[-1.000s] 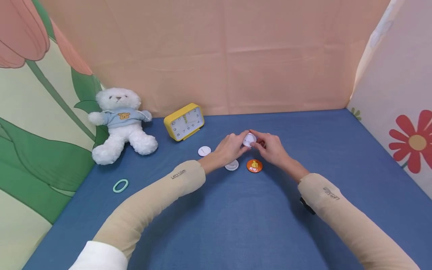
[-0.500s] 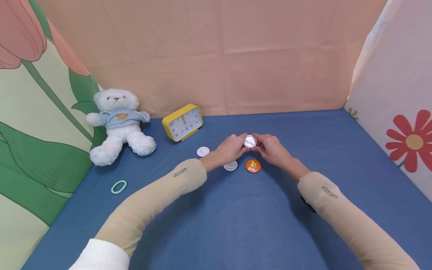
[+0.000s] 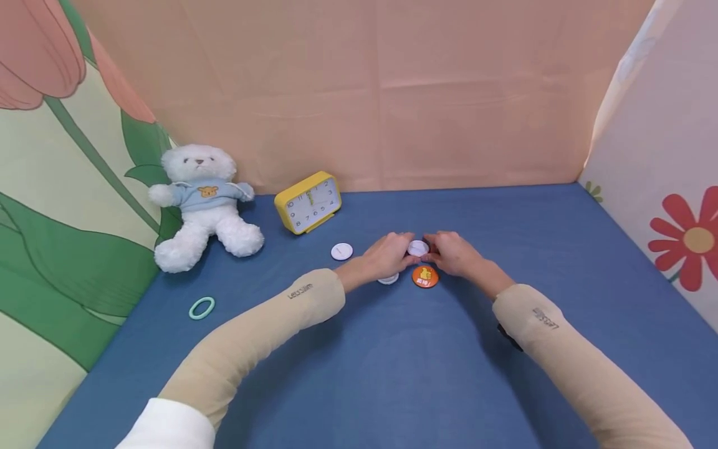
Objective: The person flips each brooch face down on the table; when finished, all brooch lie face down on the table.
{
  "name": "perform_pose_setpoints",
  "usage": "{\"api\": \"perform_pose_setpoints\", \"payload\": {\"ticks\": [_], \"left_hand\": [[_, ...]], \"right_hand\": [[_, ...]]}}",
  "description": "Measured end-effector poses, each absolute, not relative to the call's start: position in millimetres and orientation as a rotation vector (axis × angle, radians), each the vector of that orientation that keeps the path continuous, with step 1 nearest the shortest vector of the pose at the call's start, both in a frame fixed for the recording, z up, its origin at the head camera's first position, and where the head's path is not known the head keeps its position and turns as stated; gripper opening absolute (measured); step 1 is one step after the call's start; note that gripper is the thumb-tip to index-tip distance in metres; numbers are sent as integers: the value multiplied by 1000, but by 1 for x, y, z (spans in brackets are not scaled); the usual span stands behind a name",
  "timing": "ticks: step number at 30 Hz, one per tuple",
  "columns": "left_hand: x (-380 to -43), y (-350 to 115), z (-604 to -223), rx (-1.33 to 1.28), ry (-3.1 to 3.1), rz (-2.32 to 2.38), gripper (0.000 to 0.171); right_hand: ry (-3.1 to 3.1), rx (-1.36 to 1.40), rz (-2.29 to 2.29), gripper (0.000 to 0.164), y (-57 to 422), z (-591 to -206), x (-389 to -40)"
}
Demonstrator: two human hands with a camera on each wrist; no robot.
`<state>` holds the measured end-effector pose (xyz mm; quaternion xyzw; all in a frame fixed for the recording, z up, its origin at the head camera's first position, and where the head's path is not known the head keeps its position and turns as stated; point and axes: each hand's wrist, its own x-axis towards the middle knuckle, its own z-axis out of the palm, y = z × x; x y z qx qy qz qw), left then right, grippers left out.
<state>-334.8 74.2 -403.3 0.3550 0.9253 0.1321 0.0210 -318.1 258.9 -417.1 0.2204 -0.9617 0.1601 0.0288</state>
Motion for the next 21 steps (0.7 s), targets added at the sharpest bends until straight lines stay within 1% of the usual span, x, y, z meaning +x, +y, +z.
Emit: {"api": "perform_pose_setpoints", "payload": {"ticks": [5,9,14,16,21], "left_hand": [[-324,67,-399,1107,2816,499,40],[-314,60,-399,1191,2789,424,43],[-305,57,-406,1381,2809,156,49],[-302,57,-409,1424,2807,91,50],[-297,59,-414,1440,2786,116,46]], "right_hand": [[-2960,715,585,46,263,-410,-308],[-2960,777,684,46,267,-404,-295],[-3022,862,691,59,275,-403,-283],[-3027,899,692,62,277,-404,-280],[-2974,937,677,50,278,-407,-278]]}}
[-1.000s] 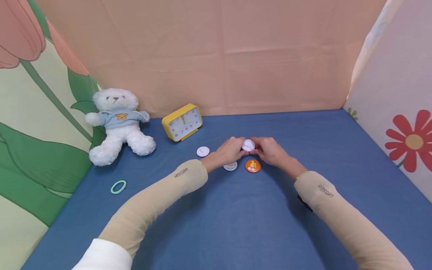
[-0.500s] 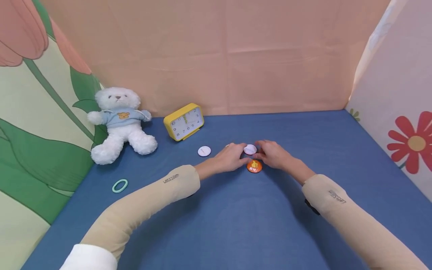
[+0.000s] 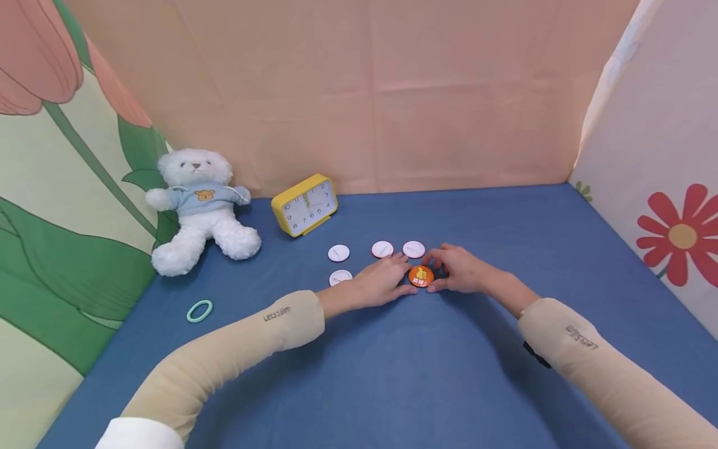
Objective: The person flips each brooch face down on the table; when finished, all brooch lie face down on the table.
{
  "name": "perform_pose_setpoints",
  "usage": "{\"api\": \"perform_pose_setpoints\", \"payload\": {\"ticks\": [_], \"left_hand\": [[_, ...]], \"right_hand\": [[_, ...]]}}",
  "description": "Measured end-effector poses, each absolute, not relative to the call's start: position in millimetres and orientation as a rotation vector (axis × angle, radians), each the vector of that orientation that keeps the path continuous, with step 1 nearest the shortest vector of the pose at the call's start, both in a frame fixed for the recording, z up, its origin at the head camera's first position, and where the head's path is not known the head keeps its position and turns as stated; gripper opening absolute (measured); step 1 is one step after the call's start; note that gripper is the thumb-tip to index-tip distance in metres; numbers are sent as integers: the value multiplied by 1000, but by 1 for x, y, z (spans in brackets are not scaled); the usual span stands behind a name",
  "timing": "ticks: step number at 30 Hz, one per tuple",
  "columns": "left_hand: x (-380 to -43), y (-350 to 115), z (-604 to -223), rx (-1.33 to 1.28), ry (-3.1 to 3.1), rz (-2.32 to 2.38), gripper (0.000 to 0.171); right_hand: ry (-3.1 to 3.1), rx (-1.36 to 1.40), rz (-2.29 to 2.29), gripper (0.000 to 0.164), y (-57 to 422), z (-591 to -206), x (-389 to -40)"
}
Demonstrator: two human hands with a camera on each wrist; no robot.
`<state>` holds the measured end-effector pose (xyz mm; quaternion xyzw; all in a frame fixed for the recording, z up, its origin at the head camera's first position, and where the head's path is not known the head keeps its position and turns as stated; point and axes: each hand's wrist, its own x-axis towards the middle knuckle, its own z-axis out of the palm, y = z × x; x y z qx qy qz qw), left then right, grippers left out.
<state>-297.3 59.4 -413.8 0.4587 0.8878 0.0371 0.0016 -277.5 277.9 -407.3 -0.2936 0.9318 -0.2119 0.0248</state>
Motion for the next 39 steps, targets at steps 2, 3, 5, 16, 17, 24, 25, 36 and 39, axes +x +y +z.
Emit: {"api": "perform_pose_setpoints", "payload": {"ticks": [2,3,5,16,17,24,25,36,39], "left_hand": [[-296,61,-415,1453,2788,118,43],[-296,62,-415,1463,2792,116,41],[-296,65,-415,1478,2803,117,37],[-293,68,-416,1296,2768,513,39],[-293,68,-416,1299,2767,509,38],[-296,67,-409,1328,2792,443,39],[-296,67,-408,1326,2799,449,39],[-301,64,-400,1296,2841,579,36],[-303,63,-399,1274,2867,556,34]], "right_hand": [[2901,-918,-651,46,278,-409,-277],[2912,-914,-646,45,277,-409,-276],[2923,-910,-645,44,276,-410,-275],[2918,-954,-618,38,269,-415,-269],[2923,-954,-619,38,269,-415,-269],[2959,-1014,-664,43,268,-415,-267],[2959,-1019,-677,45,267,-415,-267],[2984,-933,-815,48,265,-417,-267],[3002,-945,-837,48,262,-417,-267]]}}
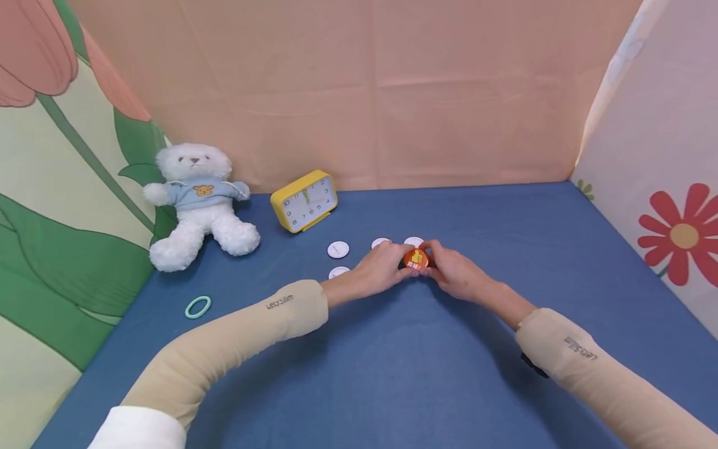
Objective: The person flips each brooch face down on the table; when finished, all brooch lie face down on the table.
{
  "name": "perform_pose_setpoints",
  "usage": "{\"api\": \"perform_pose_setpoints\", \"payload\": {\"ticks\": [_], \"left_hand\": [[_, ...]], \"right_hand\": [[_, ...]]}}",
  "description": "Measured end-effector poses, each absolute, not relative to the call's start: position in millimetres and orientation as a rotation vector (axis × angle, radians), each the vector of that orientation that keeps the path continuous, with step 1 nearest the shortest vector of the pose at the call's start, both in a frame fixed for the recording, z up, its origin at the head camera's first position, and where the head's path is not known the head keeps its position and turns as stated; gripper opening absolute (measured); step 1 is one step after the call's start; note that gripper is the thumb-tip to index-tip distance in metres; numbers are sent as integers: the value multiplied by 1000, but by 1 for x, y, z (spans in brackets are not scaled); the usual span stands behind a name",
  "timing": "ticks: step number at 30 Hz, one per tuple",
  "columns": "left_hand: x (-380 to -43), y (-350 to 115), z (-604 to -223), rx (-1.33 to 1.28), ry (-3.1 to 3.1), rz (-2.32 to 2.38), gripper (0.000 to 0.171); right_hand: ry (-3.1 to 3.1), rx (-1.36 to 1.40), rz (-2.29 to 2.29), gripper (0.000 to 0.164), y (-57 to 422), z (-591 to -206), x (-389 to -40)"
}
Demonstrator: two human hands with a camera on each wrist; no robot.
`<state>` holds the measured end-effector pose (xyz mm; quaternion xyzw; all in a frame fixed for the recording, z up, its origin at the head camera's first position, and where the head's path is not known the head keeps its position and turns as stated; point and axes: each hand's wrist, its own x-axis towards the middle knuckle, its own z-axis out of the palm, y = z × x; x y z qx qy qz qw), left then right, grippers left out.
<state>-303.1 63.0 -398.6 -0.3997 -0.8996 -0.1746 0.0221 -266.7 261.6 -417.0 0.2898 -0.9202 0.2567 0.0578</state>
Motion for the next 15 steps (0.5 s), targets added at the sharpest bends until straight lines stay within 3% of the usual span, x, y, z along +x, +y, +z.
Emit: {"api": "perform_pose_setpoints", "payload": {"ticks": [15], "left_hand": [[-308,58,-388,-1223,-2770,-523,33]], "right_hand": [[-2715,872,753,49,250,-411,-269]]}}
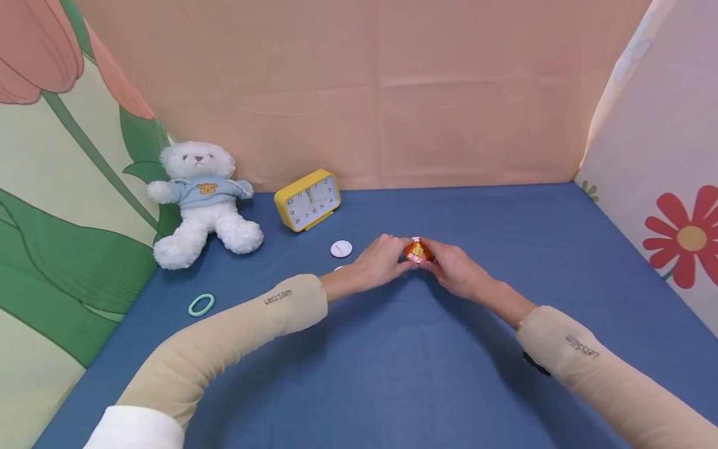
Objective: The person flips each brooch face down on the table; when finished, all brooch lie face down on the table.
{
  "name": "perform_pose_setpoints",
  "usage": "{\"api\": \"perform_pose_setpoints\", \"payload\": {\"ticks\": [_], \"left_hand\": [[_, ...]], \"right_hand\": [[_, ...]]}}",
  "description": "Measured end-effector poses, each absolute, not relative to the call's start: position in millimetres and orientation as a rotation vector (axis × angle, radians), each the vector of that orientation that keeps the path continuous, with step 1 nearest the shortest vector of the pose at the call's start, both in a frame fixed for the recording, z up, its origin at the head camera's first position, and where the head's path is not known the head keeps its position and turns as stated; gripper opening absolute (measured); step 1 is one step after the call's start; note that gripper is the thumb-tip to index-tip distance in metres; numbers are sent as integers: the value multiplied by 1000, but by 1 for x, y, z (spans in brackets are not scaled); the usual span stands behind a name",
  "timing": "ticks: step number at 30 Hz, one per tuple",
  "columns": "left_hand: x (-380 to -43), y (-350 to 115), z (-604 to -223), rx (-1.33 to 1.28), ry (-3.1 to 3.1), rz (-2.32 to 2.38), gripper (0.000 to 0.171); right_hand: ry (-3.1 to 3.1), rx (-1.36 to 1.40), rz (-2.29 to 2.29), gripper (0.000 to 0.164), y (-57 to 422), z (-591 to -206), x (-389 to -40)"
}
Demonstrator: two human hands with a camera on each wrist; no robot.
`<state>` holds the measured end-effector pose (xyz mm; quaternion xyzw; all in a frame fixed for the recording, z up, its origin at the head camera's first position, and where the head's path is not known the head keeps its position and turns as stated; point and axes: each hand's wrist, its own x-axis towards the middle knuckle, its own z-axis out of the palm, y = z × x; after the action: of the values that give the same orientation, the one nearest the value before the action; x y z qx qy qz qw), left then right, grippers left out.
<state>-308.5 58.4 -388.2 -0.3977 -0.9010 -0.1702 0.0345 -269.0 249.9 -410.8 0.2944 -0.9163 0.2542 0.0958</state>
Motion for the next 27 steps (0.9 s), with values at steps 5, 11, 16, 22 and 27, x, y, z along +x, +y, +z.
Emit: {"api": "perform_pose_setpoints", "payload": {"ticks": [5,11,16,22,27], "left_hand": [[-311,57,-388,-1205,-2789,-513,29],[-308,56,-391,-1227,-2758,-545,32],[-305,54,-395,-1255,-2743,-460,54],[-307,51,-397,-1315,-2642,-263,53],[-308,49,-400,-1356,-2597,-107,55]], "right_hand": [[-2687,834,813,25,244,-411,-271],[-2729,596,954,31,239,-408,-274],[-2859,415,1164,45,236,-403,-274],[-2901,370,1371,51,234,-399,-272],[-2909,348,1488,48,235,-404,-273]]}}
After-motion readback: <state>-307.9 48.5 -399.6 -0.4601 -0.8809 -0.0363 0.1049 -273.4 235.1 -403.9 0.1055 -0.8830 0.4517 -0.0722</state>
